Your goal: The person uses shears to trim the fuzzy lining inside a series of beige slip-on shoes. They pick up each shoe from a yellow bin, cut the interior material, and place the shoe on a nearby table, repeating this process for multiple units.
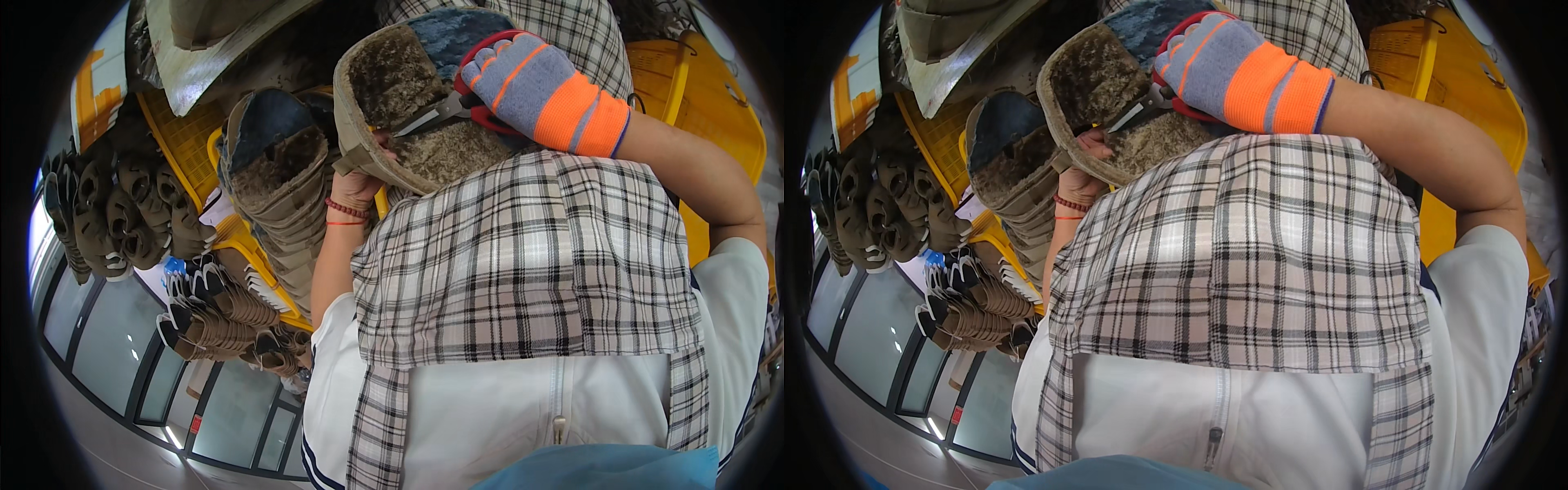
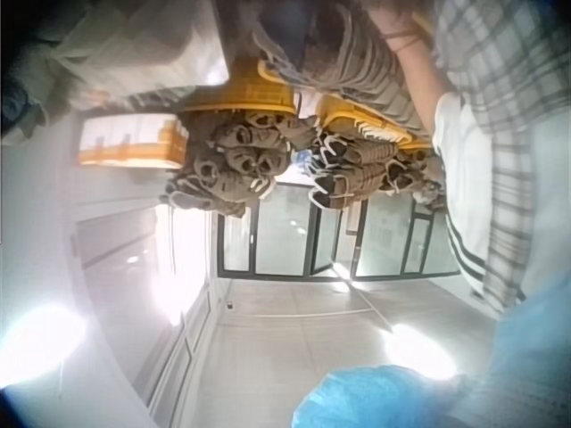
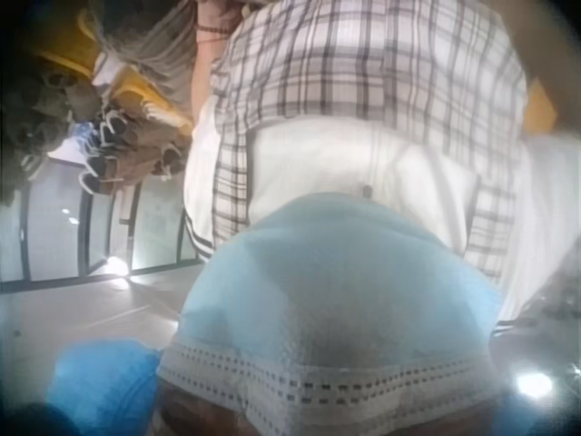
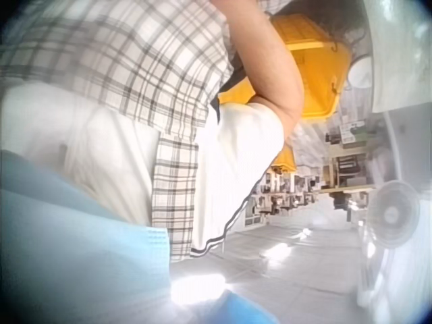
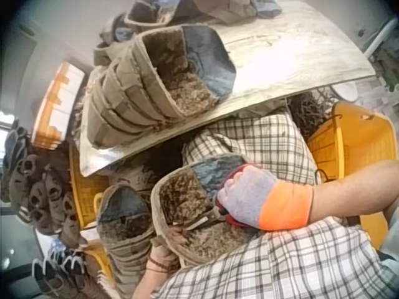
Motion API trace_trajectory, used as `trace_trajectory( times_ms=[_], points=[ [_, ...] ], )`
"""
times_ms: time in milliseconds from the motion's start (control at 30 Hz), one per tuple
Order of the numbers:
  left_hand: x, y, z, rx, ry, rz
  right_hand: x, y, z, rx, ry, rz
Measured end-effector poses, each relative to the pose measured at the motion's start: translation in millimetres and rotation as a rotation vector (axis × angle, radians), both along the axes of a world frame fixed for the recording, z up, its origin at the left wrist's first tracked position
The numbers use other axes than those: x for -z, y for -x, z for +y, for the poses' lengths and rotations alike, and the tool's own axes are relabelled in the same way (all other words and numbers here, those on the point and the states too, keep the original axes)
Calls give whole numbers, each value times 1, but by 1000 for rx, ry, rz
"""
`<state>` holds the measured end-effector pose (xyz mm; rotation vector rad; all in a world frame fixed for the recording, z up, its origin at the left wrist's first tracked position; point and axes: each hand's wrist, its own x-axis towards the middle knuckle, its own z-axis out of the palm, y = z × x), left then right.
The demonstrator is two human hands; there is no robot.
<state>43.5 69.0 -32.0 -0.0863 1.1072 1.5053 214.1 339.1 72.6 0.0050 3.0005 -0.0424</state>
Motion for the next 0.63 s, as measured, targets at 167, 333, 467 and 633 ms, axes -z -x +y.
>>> trace_trajectory(
  times_ms=[167,333,467,633],
  points=[
    [-4,2,4,-13,75,13,-6,-7,9,35,-13,69],
    [-3,-1,1,-20,68,35,-19,-19,28,133,363,190],
    [-11,0,10,-55,40,-84,-4,-27,32,272,428,267],
    [14,32,18,75,-81,-75,-9,-18,15,466,833,305]
  ],
)
